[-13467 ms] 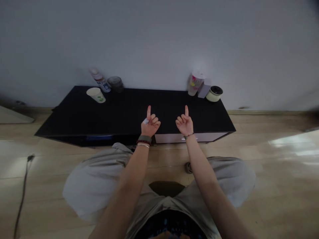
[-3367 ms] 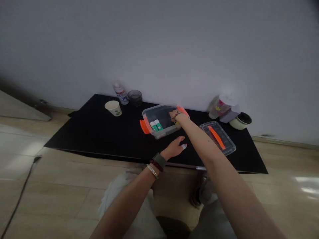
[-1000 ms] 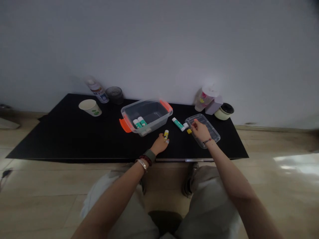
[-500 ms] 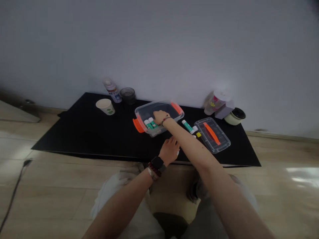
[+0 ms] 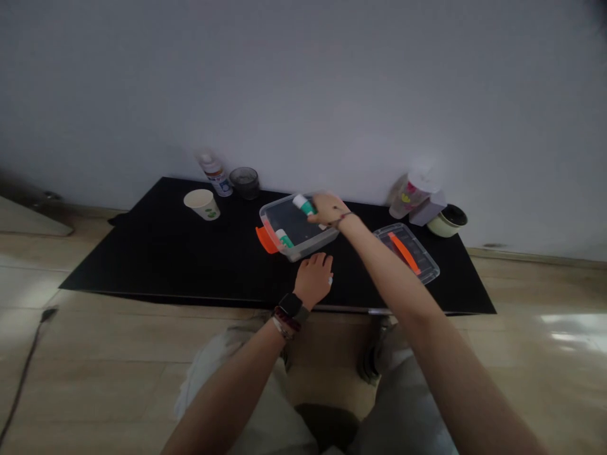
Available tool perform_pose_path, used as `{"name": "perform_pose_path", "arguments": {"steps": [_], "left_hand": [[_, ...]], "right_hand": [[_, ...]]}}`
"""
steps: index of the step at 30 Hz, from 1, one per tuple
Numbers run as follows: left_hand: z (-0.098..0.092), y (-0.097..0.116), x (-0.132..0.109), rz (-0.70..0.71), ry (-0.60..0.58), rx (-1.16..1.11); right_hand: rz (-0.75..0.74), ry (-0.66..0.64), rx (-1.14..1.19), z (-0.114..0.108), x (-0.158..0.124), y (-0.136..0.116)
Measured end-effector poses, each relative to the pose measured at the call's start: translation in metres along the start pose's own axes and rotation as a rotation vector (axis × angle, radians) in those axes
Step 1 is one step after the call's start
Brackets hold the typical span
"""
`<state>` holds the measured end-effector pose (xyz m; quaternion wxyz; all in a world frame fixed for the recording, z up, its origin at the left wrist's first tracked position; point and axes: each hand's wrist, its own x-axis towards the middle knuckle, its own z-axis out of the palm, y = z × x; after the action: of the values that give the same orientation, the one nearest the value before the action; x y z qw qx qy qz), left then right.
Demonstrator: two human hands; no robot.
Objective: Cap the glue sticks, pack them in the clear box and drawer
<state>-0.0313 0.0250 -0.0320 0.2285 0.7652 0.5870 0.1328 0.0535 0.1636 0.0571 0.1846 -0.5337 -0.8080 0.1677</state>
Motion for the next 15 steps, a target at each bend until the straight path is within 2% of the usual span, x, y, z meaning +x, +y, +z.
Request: {"name": "perform_pose_path", "arguments": {"steps": [3, 5, 7, 9, 12, 15], "left_hand": [[-0.004, 0.0, 0.005, -0.082, 0.02, -0.33], [-0.005, 0.004, 0.007, -0.13, -0.036, -0.701], [-0.003, 0.011, 0.007, -0.165, -0.149, -1.05], [0.001, 0.02, 0.003, -0.192, -0.29, -1.257], [0.012, 0.029, -0.004, -0.27, -0.407, -1.239], [0.025, 0.03, -0.011, -0.244, -0.376, -0.95]], "right_hand": [[0.04, 0.004, 0.172, -0.039, -0.035, 0.036], [0.116, 0.005, 0.414, -0.049, -0.076, 0.057], [0.206, -0.051, 0.676, -0.041, -0.119, 0.07], [0.254, -0.093, 0.88, -0.02, -0.155, 0.076], [0.286, -0.186, 0.956, 0.012, -0.183, 0.077], [0.325, -0.174, 0.752, 0.026, -0.187, 0.083]]}}
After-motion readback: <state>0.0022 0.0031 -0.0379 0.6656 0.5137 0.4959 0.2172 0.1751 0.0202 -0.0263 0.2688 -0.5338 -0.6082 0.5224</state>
